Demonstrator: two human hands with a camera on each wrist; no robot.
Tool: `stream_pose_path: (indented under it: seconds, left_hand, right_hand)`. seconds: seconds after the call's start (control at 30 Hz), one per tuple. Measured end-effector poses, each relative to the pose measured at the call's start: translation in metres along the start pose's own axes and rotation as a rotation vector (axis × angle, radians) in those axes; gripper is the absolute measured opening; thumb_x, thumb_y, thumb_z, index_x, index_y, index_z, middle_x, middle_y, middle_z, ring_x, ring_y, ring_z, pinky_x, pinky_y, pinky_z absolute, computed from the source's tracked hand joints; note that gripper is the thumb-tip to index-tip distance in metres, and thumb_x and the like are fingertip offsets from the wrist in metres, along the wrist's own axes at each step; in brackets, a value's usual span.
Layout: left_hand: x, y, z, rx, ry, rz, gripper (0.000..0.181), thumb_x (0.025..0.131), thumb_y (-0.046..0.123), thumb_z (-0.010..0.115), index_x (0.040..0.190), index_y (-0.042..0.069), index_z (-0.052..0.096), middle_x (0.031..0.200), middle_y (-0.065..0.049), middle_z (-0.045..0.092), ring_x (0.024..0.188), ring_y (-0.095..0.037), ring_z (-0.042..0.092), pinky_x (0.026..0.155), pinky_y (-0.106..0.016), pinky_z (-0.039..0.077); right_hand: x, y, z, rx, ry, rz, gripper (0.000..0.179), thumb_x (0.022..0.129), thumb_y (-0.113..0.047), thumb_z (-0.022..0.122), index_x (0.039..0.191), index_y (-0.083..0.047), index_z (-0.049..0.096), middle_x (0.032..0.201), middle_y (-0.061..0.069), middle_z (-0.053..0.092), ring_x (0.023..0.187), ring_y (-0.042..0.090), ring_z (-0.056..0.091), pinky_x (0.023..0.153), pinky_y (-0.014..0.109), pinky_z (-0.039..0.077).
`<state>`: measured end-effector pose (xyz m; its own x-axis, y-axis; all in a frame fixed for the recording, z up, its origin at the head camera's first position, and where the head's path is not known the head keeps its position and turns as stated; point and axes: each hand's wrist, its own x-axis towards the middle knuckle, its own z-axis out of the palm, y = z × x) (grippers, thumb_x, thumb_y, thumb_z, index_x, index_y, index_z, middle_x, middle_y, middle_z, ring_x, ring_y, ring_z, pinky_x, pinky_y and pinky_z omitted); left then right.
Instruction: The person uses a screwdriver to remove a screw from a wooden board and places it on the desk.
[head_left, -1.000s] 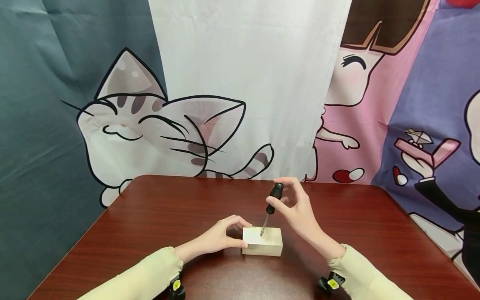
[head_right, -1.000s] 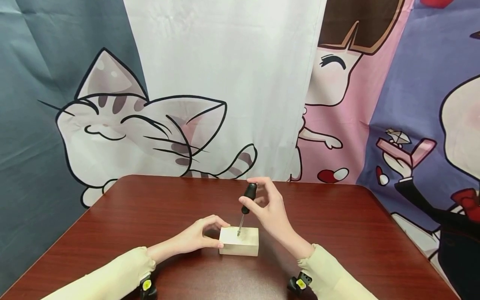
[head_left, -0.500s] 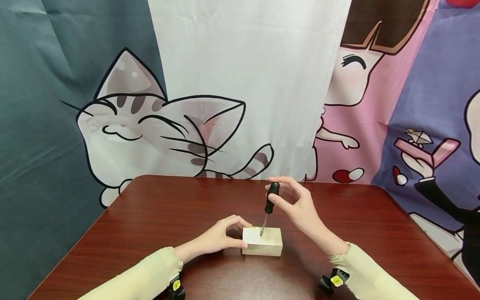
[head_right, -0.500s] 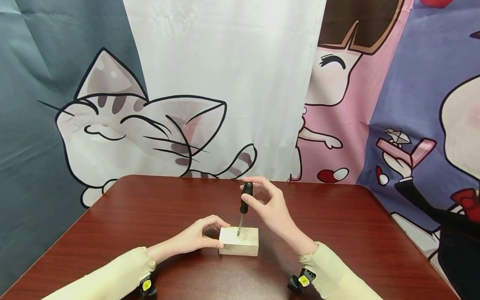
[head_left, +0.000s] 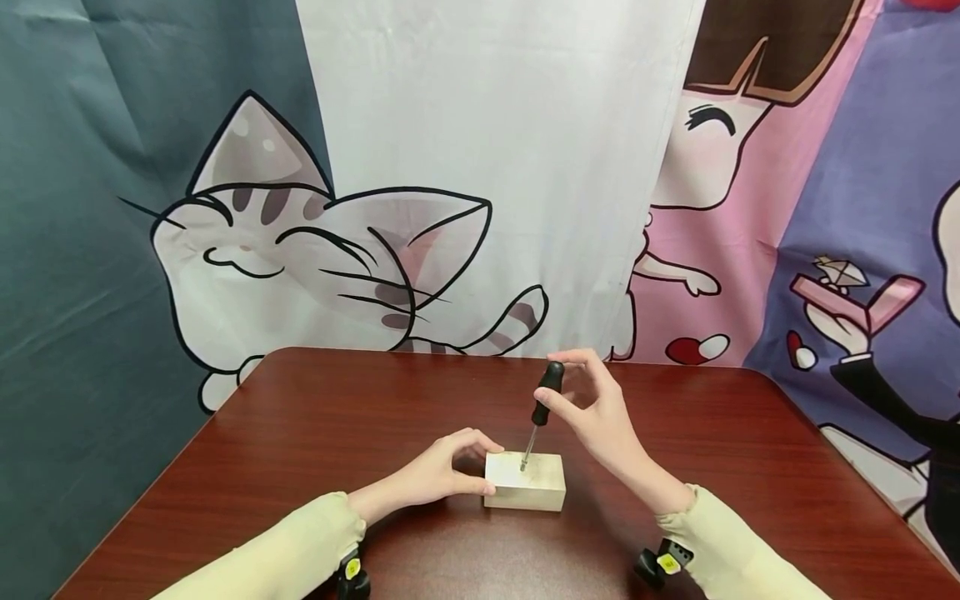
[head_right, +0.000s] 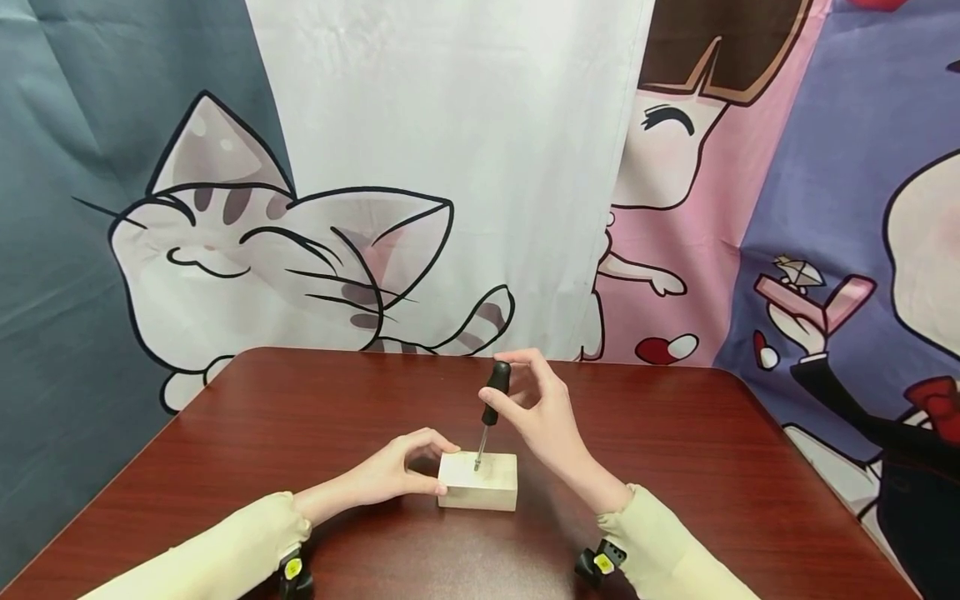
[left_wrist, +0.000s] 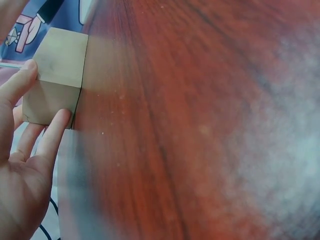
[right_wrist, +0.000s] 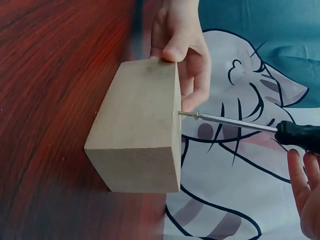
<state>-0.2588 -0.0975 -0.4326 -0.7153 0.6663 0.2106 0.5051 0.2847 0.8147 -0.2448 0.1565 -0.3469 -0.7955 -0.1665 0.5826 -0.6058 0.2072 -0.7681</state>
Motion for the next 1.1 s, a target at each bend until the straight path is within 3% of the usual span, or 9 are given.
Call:
stream_pose_path:
  seconds: [0.07,0.2,0.43,0.63,0.73,0.8,0.97,1.1]
  left_hand:
    - [0.0,0.001,-0.001,-0.005,-0.002,-0.007,0.044,0.082,0.027,0.081,0.121,0.022,0.063,0.116,0.0,0.064,0.102,-0.008,0.065,0.095,-0.028,0.051]
    - [0.001,0.0,-0.001,-0.007,-0.006,-0.024,0.044,0.082,0.028,0.082,0.121,0.023,0.063,0.116,0.003,0.064,0.103,-0.007,0.065,0.096,-0.027,0.051]
    - [0.001,-0.001,-0.001,-0.008,-0.003,-0.01,0.044,0.082,0.028,0.081,0.122,0.02,0.063,0.116,-0.002,0.064,0.102,-0.009,0.066,0.095,-0.028,0.05]
    - [0.002,0.001,-0.001,-0.019,-0.006,-0.011,0.044,0.082,0.027,0.081,0.122,0.019,0.063,0.116,-0.002,0.065,0.102,-0.01,0.066,0.095,-0.029,0.051]
    - [0.001,0.002,-0.002,-0.01,-0.013,-0.026,0.045,0.082,0.028,0.081,0.123,0.023,0.063,0.116,0.003,0.064,0.103,-0.008,0.065,0.095,-0.028,0.05]
    - [0.001,0.002,-0.002,0.0,-0.018,-0.045,0.046,0.082,0.03,0.081,0.124,0.027,0.062,0.115,0.006,0.062,0.104,-0.006,0.064,0.096,-0.027,0.049]
    - [0.001,0.002,-0.003,0.024,-0.034,-0.061,0.049,0.082,0.034,0.081,0.127,0.032,0.062,0.112,0.008,0.061,0.106,-0.005,0.062,0.096,-0.028,0.048]
    - [0.002,0.001,-0.003,0.025,-0.041,-0.053,0.049,0.083,0.034,0.08,0.128,0.031,0.062,0.112,0.006,0.061,0.105,-0.006,0.062,0.096,-0.029,0.049]
  right_hand:
    - [0.0,-0.003,0.0,-0.031,0.027,0.023,0.041,0.086,-0.009,0.077,0.122,-0.015,0.059,0.092,0.002,0.068,0.075,0.012,0.065,0.065,0.027,0.055]
    - [0.003,-0.006,-0.003,-0.005,0.007,0.036,0.039,0.085,-0.007,0.076,0.12,-0.014,0.06,0.089,0.008,0.07,0.069,0.016,0.066,0.065,0.029,0.056]
    - [0.006,-0.001,-0.01,0.157,-0.108,0.069,0.038,0.091,-0.004,0.068,0.127,-0.001,0.056,0.103,-0.005,0.074,0.091,0.014,0.072,0.076,0.035,0.06]
    - [0.003,0.005,-0.01,0.271,-0.195,0.007,0.04,0.1,-0.002,0.053,0.139,-0.001,0.043,0.118,0.006,0.07,0.106,0.023,0.07,0.084,0.035,0.059]
    - [0.001,0.006,-0.005,0.265,-0.155,-0.034,0.036,0.1,0.001,0.049,0.136,0.001,0.041,0.12,0.005,0.069,0.104,0.02,0.07,0.084,0.034,0.059]
    - [-0.002,0.006,-0.002,0.175,-0.091,-0.048,0.035,0.098,-0.001,0.056,0.131,-0.001,0.046,0.117,-0.003,0.067,0.1,0.013,0.069,0.079,0.028,0.058]
    - [-0.006,0.003,0.004,-0.03,0.061,-0.016,0.045,0.088,-0.006,0.074,0.128,-0.015,0.056,0.103,0.003,0.063,0.075,0.007,0.064,0.061,0.024,0.051]
    - [-0.005,0.0,0.002,-0.011,0.068,0.019,0.045,0.087,-0.007,0.075,0.127,-0.017,0.058,0.092,0.006,0.065,0.066,0.014,0.065,0.059,0.027,0.053]
